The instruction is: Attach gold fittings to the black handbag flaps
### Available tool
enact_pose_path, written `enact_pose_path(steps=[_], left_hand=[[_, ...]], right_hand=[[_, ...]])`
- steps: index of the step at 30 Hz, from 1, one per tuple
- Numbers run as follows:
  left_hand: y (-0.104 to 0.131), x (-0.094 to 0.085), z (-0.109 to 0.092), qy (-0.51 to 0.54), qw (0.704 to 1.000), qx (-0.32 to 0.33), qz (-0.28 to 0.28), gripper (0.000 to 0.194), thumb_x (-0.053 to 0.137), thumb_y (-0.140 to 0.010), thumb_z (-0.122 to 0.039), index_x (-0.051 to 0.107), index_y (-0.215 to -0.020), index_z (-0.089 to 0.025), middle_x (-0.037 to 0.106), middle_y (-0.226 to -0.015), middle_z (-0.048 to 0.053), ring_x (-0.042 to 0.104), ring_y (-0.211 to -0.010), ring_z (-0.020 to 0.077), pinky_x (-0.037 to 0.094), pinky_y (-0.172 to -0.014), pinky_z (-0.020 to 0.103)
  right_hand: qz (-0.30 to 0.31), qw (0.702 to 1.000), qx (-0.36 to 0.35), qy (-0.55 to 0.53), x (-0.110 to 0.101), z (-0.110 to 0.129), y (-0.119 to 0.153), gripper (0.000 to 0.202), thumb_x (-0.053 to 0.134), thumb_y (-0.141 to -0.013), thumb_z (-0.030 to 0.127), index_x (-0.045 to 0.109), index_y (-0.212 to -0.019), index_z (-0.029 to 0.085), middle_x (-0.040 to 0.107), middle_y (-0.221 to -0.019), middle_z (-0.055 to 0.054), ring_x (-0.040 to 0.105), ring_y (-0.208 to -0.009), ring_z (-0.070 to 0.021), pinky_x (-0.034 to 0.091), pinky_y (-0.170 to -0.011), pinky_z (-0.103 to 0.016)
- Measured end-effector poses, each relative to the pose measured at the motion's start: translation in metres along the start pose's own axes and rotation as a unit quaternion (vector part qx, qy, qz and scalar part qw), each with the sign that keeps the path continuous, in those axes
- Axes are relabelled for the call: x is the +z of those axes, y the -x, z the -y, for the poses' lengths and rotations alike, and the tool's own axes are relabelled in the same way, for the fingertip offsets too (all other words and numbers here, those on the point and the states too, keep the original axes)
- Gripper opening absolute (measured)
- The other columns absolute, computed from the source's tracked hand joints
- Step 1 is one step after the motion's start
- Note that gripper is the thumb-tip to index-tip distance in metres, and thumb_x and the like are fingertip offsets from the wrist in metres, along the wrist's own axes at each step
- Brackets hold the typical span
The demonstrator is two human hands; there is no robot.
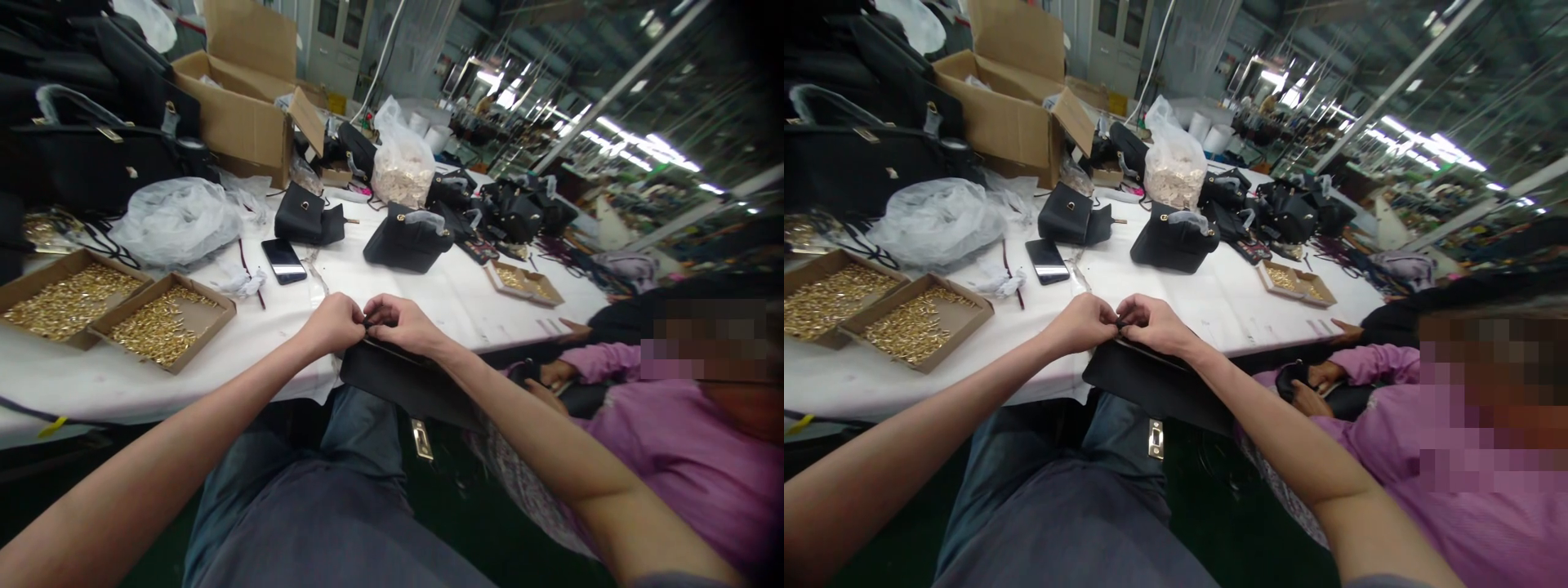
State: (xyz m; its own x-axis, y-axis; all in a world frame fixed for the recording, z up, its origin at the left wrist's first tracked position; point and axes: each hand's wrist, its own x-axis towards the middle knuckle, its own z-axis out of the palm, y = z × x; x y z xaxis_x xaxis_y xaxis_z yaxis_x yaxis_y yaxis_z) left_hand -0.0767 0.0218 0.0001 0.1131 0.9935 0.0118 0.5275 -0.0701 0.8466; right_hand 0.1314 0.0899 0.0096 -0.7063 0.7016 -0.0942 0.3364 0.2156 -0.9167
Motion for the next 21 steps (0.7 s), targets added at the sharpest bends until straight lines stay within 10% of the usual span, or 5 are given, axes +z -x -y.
enact_pose_path(steps=[21], left_hand=[[0.009,0.011,0.005,-0.027,0.999,-0.002,-0.046,0.014,0.068,-0.081,-0.02,0.08,-0.077,-0.016,0.064,-0.063,0.004,0.057,-0.063,0.019,0.033,-0.06,0.032]], right_hand=[[0.046,0.998,0.024,-0.035,-0.009,-0.001,-0.002,0.044,0.084,-0.083,0.027,0.067,-0.123,0.02,0.083,-0.102,-0.005,0.076,-0.09,-0.0192,0.058,-0.084,-0.031]])
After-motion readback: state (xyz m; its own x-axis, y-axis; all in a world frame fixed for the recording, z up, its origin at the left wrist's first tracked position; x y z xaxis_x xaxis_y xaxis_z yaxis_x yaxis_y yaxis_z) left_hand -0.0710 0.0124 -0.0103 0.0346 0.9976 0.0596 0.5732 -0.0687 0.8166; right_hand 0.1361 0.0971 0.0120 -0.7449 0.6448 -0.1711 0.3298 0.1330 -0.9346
